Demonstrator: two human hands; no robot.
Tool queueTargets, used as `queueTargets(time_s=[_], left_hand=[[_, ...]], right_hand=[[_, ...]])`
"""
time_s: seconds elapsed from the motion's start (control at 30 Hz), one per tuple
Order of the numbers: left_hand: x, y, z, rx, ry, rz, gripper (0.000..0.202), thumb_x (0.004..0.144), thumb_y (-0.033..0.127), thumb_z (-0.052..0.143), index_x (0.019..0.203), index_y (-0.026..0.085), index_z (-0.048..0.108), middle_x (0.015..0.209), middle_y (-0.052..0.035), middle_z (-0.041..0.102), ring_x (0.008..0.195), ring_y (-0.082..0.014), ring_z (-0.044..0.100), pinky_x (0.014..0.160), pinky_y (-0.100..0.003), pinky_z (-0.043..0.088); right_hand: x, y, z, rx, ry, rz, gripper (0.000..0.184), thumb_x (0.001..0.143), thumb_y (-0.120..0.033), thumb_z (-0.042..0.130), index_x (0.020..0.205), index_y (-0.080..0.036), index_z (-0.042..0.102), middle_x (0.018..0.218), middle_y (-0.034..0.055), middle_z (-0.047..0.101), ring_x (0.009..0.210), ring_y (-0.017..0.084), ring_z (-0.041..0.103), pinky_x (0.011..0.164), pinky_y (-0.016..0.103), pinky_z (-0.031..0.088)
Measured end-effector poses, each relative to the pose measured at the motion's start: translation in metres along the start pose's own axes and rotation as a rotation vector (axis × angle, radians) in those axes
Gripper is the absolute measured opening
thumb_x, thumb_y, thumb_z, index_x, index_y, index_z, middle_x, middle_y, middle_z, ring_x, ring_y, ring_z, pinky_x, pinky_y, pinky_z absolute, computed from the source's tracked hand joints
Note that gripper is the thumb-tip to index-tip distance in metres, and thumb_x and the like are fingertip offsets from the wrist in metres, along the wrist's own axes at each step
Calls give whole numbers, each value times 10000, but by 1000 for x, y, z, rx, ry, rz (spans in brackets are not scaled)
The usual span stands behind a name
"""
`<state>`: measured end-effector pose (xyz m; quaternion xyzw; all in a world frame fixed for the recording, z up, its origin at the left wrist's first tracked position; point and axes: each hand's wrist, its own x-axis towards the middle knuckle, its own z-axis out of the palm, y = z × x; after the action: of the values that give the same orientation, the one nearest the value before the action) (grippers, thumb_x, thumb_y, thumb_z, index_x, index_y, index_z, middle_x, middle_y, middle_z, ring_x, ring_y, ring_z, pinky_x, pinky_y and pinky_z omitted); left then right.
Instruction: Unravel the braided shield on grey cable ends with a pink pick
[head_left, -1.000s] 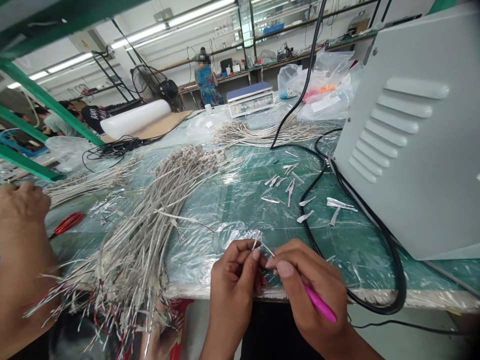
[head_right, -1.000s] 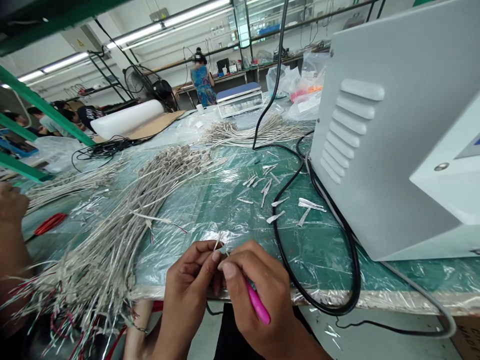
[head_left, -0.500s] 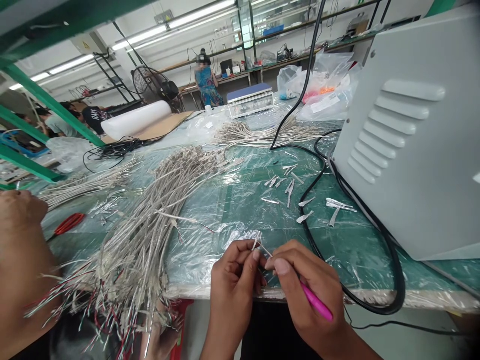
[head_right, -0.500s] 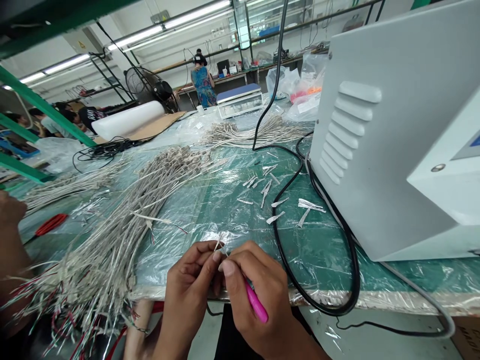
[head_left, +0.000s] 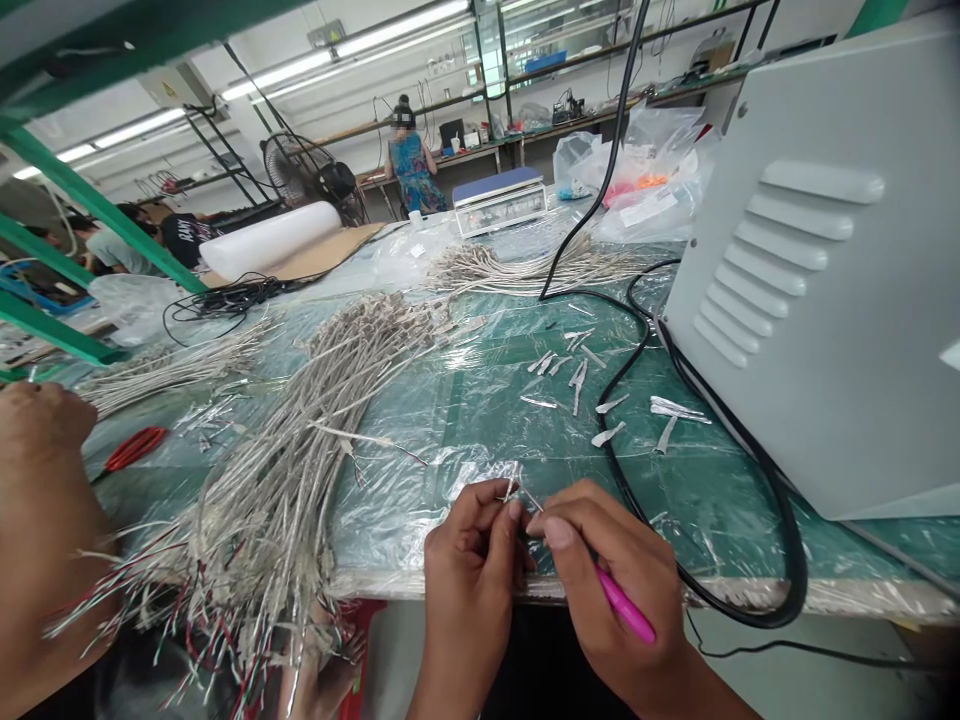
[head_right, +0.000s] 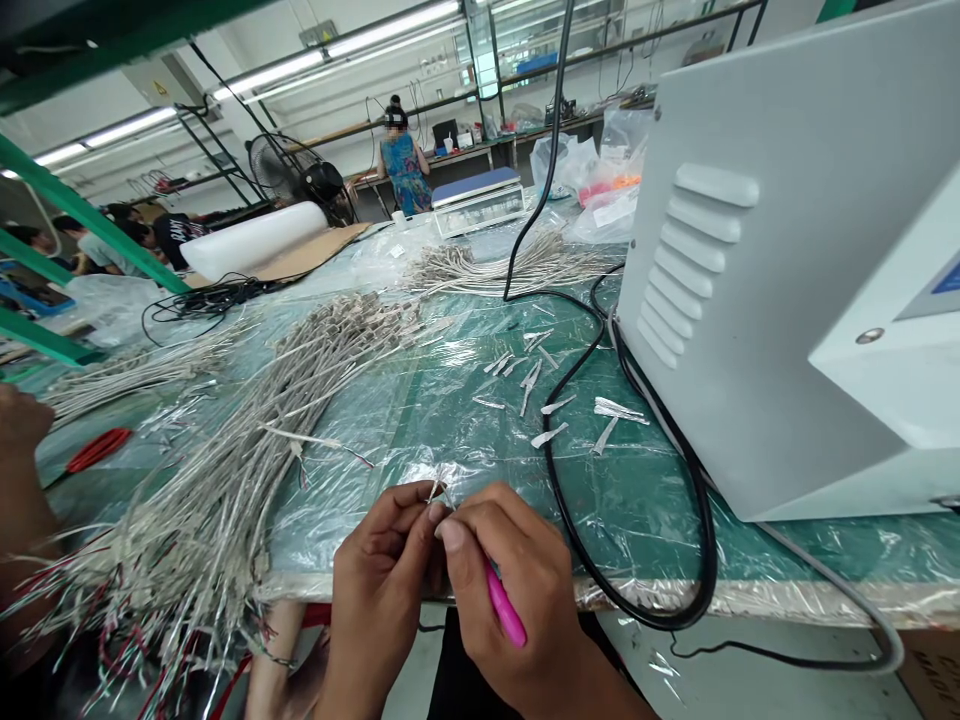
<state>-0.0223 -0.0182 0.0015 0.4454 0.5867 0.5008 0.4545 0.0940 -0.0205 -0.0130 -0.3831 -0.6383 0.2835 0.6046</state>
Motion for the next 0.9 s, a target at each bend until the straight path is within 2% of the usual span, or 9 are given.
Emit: queueTargets(time_s=[0.27,0.47,0.67,0.9], left_hand=[[-1,-1,2,19,20,29,173,836,331,675,877,166,636,510,50,562,419,-77,471,410,-165,356],[-3,-1,3,-68,118,91,135,867,301,636,899,179,589,672,20,659,423,-76,515,425,-182,429],[-2,0,3,-63,82,48,138,839,286,668,868,173,594,548,53,597,406,-65,489,391,-139,371],[-1,1,3,-52,87,47,123,822,267,679,852,170,610,554,49,613,421,-65,492,407,-135,377]], right_hand=[[0,2,5,-40,57,26,186,921,-58,477,810,-162,585,763,35,555,692,141,565,629,267,469],[4,3,6,-142,138,94,192,940,-99,473,792,-168,574,763,31,551,688,142,551,630,269,453],[0,-1,-3,14,11,-43,167,903,-51,480,888,-156,609,830,43,592,785,146,592,683,268,478],[0,-1,-2,34,-40,-22,156,898,-51,491,851,-147,605,831,47,583,775,143,597,674,268,488]])
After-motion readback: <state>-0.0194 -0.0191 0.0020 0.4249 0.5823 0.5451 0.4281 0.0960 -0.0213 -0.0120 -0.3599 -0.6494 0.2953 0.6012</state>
